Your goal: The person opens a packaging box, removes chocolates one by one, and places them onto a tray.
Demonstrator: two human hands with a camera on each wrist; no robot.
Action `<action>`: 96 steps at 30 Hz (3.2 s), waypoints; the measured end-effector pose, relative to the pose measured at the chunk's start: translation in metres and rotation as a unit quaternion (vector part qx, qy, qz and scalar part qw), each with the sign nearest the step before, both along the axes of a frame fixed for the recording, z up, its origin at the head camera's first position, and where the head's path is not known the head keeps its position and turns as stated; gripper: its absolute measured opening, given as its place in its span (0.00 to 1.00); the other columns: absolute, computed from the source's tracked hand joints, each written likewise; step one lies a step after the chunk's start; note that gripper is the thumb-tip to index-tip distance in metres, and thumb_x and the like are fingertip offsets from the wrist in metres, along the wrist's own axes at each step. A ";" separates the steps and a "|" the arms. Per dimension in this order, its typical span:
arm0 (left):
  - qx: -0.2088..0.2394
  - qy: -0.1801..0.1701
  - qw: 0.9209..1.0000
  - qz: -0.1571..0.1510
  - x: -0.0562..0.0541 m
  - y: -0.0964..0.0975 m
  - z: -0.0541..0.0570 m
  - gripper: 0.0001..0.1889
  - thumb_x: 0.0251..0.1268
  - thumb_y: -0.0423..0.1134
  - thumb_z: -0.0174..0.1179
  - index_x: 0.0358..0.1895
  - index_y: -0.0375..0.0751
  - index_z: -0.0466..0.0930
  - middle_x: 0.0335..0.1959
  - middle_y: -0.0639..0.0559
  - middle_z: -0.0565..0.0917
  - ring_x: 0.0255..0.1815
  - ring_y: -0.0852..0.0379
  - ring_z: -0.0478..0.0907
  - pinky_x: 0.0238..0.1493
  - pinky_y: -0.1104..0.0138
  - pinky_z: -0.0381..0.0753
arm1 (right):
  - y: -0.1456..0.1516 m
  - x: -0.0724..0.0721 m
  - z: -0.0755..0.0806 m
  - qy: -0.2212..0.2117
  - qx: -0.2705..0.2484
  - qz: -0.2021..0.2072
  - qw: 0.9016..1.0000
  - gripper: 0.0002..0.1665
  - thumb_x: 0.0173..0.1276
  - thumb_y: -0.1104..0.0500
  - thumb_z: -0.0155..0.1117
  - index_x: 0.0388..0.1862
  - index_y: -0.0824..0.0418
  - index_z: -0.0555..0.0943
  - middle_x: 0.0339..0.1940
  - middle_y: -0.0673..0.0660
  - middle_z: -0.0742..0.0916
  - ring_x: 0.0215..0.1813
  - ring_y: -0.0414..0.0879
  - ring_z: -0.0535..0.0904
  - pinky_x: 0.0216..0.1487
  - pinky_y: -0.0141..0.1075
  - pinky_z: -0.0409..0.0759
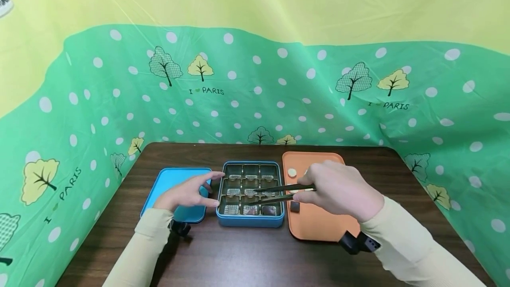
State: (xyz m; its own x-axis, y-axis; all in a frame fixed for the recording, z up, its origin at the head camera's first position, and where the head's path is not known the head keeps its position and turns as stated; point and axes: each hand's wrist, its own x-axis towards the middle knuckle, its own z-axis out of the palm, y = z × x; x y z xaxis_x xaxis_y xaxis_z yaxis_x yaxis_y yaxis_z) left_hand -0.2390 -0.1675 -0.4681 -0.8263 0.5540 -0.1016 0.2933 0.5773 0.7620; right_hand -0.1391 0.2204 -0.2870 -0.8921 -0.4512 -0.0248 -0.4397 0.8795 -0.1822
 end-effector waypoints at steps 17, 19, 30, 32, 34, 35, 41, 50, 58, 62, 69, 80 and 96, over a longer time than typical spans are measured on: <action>-0.005 0.007 1.000 -0.004 -0.002 0.000 -0.001 0.46 0.63 0.51 0.76 0.81 0.50 0.63 0.78 0.48 0.70 0.59 0.46 0.80 0.59 0.47 0.81 | -0.038 -0.026 -0.004 -0.025 0.059 0.065 0.996 0.23 0.64 0.46 0.79 0.13 0.40 0.77 0.12 0.39 0.63 0.17 0.35 0.61 0.22 0.34 0.53; -0.006 0.007 1.000 -0.006 -0.001 0.000 0.000 0.46 0.63 0.51 0.76 0.82 0.50 0.63 0.78 0.48 0.70 0.58 0.46 0.80 0.59 0.48 0.81 | -0.042 -0.027 -0.005 -0.024 0.064 0.072 0.995 0.25 0.64 0.46 0.79 0.11 0.41 0.76 0.12 0.39 0.62 0.17 0.35 0.59 0.22 0.33 0.51; -0.010 0.008 1.000 -0.003 -0.003 0.000 0.001 0.46 0.62 0.52 0.77 0.82 0.50 0.63 0.77 0.48 0.70 0.57 0.47 0.81 0.58 0.49 0.81 | -0.053 -0.023 -0.011 -0.005 0.094 0.057 0.994 0.17 0.61 0.48 0.82 0.17 0.43 0.83 0.14 0.42 0.75 0.18 0.38 0.70 0.19 0.34 0.64; -0.012 0.006 1.000 -0.002 -0.003 0.000 0.001 0.47 0.62 0.52 0.77 0.82 0.50 0.63 0.77 0.48 0.70 0.57 0.47 0.80 0.57 0.49 0.81 | -0.054 -0.022 -0.010 -0.004 0.095 0.057 0.994 0.18 0.61 0.48 0.82 0.17 0.43 0.82 0.13 0.42 0.75 0.18 0.38 0.70 0.19 0.34 0.64; -0.012 0.006 1.000 -0.001 -0.003 0.000 0.002 0.47 0.62 0.52 0.77 0.82 0.50 0.63 0.77 0.48 0.70 0.57 0.47 0.80 0.57 0.49 0.81 | -0.054 -0.022 -0.009 -0.002 0.092 0.059 0.994 0.20 0.61 0.48 0.82 0.16 0.43 0.80 0.12 0.42 0.74 0.17 0.38 0.69 0.19 0.33 0.62; -0.013 0.005 1.000 0.000 -0.003 0.000 0.003 0.47 0.62 0.53 0.77 0.82 0.50 0.63 0.77 0.48 0.70 0.57 0.47 0.80 0.57 0.49 0.81 | -0.055 -0.021 -0.009 -0.001 0.091 0.060 0.994 0.22 0.61 0.48 0.82 0.14 0.44 0.79 0.11 0.42 0.72 0.17 0.38 0.68 0.19 0.33 0.60; -0.013 0.007 1.000 0.000 -0.002 0.000 0.002 0.46 0.62 0.52 0.76 0.81 0.51 0.63 0.77 0.49 0.71 0.57 0.48 0.81 0.58 0.49 0.81 | -0.058 -0.022 -0.007 0.012 0.083 0.076 0.994 0.31 0.60 0.50 0.82 0.11 0.47 0.69 0.11 0.43 0.65 0.16 0.38 0.63 0.20 0.32 0.54; -0.013 0.007 1.000 -0.006 -0.003 0.000 0.001 0.47 0.63 0.52 0.76 0.82 0.50 0.62 0.78 0.48 0.70 0.58 0.47 0.80 0.60 0.47 0.81 | -0.060 -0.025 -0.004 -0.028 0.095 0.047 0.994 0.28 0.61 0.49 0.82 0.10 0.45 0.73 0.11 0.43 0.67 0.17 0.38 0.65 0.20 0.33 0.56; -0.011 0.005 1.000 -0.003 -0.002 0.000 0.000 0.46 0.62 0.52 0.76 0.82 0.51 0.63 0.77 0.48 0.70 0.57 0.47 0.81 0.60 0.48 0.81 | -0.066 -0.026 -0.008 -0.046 0.104 0.043 0.993 0.30 0.63 0.47 0.80 0.14 0.49 0.69 0.11 0.44 0.66 0.16 0.39 0.63 0.21 0.33 0.54; -0.008 0.003 1.000 -0.004 -0.002 -0.001 0.000 0.47 0.62 0.52 0.77 0.82 0.51 0.63 0.77 0.48 0.71 0.57 0.47 0.81 0.60 0.47 0.81 | -0.068 -0.023 -0.013 -0.020 0.112 0.063 0.991 0.21 0.63 0.46 0.80 0.22 0.49 0.76 0.17 0.43 0.74 0.20 0.38 0.69 0.20 0.34 0.65; -0.012 0.008 1.000 -0.006 -0.002 -0.001 0.000 0.47 0.62 0.52 0.77 0.82 0.51 0.63 0.77 0.48 0.71 0.57 0.48 0.81 0.60 0.48 0.80 | -0.067 -0.019 -0.017 0.027 0.114 0.073 0.990 0.20 0.60 0.46 0.82 0.24 0.48 0.77 0.19 0.43 0.75 0.21 0.37 0.69 0.20 0.34 0.67; -0.010 0.012 1.000 -0.007 -0.004 -0.001 0.000 0.46 0.63 0.52 0.76 0.82 0.50 0.63 0.78 0.49 0.70 0.57 0.48 0.80 0.57 0.49 0.81 | -0.069 -0.020 -0.021 0.037 0.109 0.073 0.991 0.24 0.62 0.46 0.81 0.17 0.46 0.74 0.13 0.44 0.73 0.18 0.38 0.67 0.16 0.34 0.60; -0.007 0.006 1.000 -0.005 0.001 -0.001 -0.004 0.47 0.62 0.53 0.77 0.82 0.50 0.63 0.77 0.48 0.70 0.59 0.45 0.79 0.58 0.48 0.81 | -0.065 -0.015 -0.016 -0.012 0.075 0.040 0.996 0.17 0.63 0.49 0.80 0.17 0.43 0.84 0.12 0.41 0.77 0.18 0.37 0.71 0.19 0.35 0.64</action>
State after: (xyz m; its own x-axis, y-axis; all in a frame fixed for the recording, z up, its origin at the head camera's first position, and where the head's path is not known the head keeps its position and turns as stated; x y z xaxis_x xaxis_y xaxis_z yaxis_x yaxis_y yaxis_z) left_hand -0.2385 -0.1687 -0.4725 -0.8218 0.5610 -0.1002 0.3077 0.5849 0.7505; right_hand -0.1540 0.1555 -0.3028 -0.8518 -0.5102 -0.1190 -0.5065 0.8600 -0.0622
